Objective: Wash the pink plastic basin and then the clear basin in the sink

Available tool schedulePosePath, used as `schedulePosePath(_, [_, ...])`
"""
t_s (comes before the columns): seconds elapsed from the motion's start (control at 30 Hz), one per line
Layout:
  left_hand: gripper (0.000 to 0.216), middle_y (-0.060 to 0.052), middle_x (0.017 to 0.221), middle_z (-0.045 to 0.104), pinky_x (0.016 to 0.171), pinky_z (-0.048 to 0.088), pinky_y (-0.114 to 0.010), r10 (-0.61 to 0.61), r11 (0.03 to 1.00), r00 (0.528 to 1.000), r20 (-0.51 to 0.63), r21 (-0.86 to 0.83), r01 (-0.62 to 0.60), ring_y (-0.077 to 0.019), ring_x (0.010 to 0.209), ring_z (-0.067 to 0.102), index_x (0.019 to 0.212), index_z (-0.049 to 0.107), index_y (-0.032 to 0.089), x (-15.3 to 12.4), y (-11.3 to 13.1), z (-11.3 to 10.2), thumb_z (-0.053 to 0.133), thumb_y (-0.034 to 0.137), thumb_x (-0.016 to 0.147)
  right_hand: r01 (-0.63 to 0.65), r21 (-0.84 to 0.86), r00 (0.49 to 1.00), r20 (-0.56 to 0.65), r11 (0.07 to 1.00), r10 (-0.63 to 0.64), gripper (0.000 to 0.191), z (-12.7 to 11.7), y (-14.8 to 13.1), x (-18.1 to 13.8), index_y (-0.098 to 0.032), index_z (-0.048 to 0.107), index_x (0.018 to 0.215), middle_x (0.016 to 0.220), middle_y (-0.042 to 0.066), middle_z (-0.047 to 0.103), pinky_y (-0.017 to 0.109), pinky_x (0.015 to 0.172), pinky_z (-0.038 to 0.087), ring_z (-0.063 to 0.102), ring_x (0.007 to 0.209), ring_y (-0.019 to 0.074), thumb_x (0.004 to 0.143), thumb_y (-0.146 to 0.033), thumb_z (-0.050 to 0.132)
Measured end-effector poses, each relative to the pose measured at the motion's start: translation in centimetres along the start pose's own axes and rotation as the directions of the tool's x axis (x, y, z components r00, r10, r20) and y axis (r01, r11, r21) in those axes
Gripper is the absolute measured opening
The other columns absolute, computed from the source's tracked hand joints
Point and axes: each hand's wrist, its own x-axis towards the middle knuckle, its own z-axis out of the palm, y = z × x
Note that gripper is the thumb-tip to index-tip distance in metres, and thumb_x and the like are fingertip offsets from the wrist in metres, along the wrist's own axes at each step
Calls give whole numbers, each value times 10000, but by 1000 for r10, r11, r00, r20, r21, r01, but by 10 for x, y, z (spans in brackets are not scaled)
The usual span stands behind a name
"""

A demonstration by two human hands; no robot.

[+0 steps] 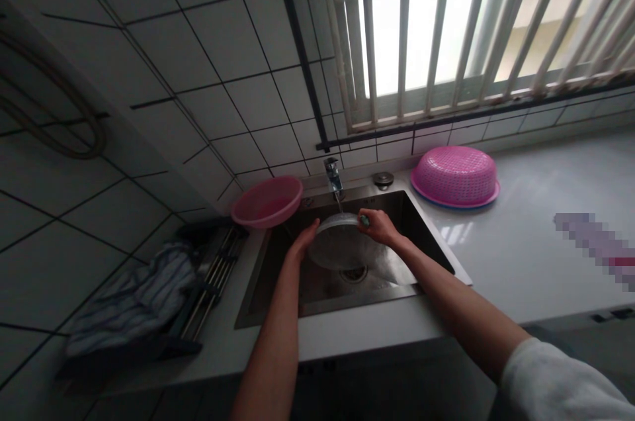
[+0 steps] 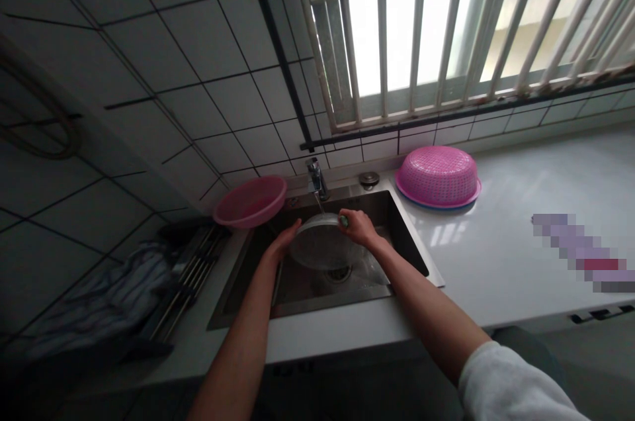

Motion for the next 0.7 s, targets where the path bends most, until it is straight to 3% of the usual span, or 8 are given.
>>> schedulePosePath(0.17, [654, -134, 1131, 836, 1033, 556, -428, 131, 991, 990, 45, -31, -130, -339, 1185, 745, 1003, 809, 170, 10, -2, -2, 638, 786, 864, 15, 6, 1000, -16, 1000, -15, 83, -5, -4, -3, -265, 736, 988, 858, 4, 754, 215, 686, 366, 638, 767, 161, 910, -276, 709])
schedulePosePath(0.3, [435, -117, 1003, 836, 1009, 559, -453, 191, 976, 976, 103, 82, -199, -330, 1089, 758, 881, 782, 177, 17, -4, 0, 611, 576, 914, 25, -9, 1000, 17, 1000, -25, 97, -3, -6, -5, -268, 741, 991, 868, -1, 755, 217, 681, 350, 631, 760, 155, 904, -241, 710])
schedulePosePath(0.43, [318, -97, 1008, 832, 1014, 551, -442, 227, 962, 969, 97, 133, -238, -311, 1084, 749, 874, 767, 181, 19, -5, 1, 562, 421, 910, 38, -11, 999, 35, 999, -37, 120, 0, -9, -7, -273, 749, 1007, 864, -6, 752, 223, 670, 339, 625, 740, 151, 907, -223, 704])
schedulePosePath(0.7, [296, -94, 1036, 838, 1041, 543, -425, 216, 959, 972, 97, 167, -230, -335, 1173, 725, 853, 791, 202, 18, -2, 2, 560, 386, 881, 25, -6, 998, 50, 1000, -25, 128, -1, -8, -5, -271, 762, 1003, 872, -4, 761, 223, 684, 347, 649, 776, 164, 889, -221, 732])
